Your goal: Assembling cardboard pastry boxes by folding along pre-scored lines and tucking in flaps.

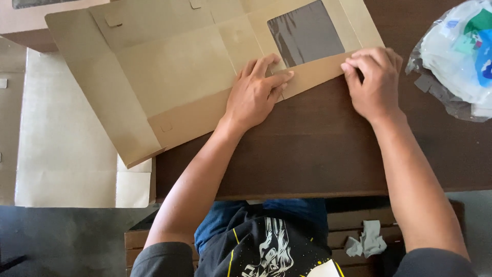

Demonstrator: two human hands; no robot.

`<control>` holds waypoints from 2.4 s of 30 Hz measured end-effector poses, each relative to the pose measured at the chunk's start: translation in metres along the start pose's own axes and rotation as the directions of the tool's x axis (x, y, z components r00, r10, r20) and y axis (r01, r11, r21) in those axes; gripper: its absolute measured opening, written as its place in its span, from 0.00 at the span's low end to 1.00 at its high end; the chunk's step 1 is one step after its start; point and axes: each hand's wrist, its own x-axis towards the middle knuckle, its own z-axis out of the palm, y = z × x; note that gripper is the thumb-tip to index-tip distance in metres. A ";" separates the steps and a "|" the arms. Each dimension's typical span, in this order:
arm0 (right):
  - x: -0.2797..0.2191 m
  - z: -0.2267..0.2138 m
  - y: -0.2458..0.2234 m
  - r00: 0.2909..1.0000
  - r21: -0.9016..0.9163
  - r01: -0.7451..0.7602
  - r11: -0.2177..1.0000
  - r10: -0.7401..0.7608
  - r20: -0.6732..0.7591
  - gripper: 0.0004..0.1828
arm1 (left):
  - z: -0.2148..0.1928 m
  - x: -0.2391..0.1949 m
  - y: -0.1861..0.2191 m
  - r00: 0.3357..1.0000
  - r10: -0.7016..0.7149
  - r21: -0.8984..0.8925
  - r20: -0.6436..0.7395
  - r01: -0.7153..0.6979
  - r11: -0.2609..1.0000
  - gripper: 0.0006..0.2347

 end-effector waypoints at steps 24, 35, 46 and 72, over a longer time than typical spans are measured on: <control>0.011 0.003 -0.132 0.986 0.120 0.118 0.986 -0.131 0.106 0.11 | -0.007 0.000 0.001 0.998 -0.022 0.008 0.057 0.022 1.000 0.09; -0.019 0.006 -0.029 0.993 -0.046 0.037 0.998 -0.032 0.111 0.11 | -0.010 0.000 0.003 0.996 -0.027 -0.003 0.086 0.027 1.000 0.10; -0.023 -0.016 0.004 0.996 -0.181 -0.064 0.981 0.074 0.051 0.11 | -0.001 -0.002 -0.001 0.997 0.053 0.019 -0.058 -0.052 0.998 0.10; -0.018 0.014 -0.087 0.987 0.067 -0.036 0.997 0.025 0.158 0.14 | -0.015 0.002 0.006 0.995 -0.029 -0.030 0.095 0.032 0.999 0.09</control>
